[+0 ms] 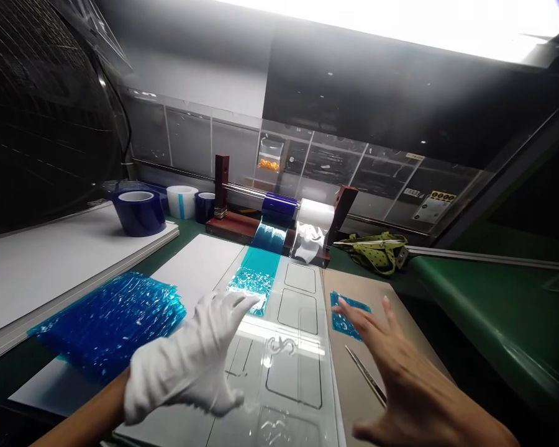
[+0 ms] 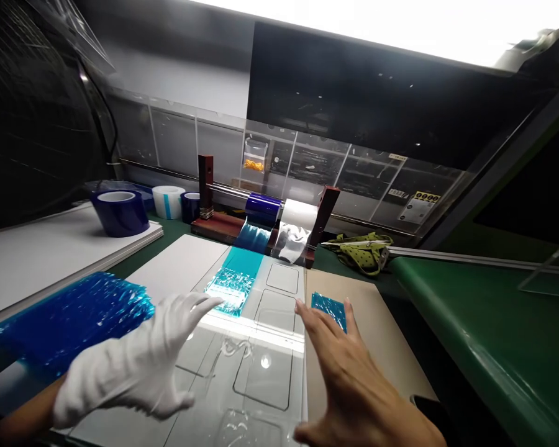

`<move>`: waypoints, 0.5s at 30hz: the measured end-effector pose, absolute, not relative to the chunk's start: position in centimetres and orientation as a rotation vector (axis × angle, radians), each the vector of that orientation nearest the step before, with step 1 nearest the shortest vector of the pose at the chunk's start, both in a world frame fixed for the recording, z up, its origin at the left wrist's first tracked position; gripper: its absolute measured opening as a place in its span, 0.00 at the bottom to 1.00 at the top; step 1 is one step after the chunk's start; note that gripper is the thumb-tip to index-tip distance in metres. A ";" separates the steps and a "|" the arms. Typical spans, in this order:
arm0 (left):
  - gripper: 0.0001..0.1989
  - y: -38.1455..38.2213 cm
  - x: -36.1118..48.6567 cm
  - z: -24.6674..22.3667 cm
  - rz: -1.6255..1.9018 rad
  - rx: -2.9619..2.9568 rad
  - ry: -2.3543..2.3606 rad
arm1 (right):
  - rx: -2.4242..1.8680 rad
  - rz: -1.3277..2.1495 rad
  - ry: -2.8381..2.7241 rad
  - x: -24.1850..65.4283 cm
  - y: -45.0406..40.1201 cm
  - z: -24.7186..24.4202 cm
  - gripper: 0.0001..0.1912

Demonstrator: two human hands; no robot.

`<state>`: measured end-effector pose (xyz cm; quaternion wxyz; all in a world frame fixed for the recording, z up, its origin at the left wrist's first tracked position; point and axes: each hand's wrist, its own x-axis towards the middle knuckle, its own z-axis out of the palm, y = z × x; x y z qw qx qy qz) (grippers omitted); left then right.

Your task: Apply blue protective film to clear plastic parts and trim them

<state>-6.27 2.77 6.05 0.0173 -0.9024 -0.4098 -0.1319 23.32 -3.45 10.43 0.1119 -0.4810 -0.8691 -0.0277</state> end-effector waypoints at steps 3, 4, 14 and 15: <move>0.42 3.0 -7.3 3.6 -0.723 -2.847 -1.263 | -1.409 0.150 -2.472 26.0 -3.3 7.5 0.52; 0.38 2.9 -7.3 2.8 -0.794 -2.828 -1.268 | -1.388 0.224 -2.446 26.7 -3.3 6.6 0.49; 0.53 1.8 -5.0 -1.3 -0.838 -2.503 -1.428 | -1.727 0.660 -2.047 33.2 -4.5 3.7 0.63; 0.57 1.9 -4.7 -1.4 -0.867 -2.483 -1.502 | -1.864 0.545 -1.926 34.2 -3.2 2.6 0.62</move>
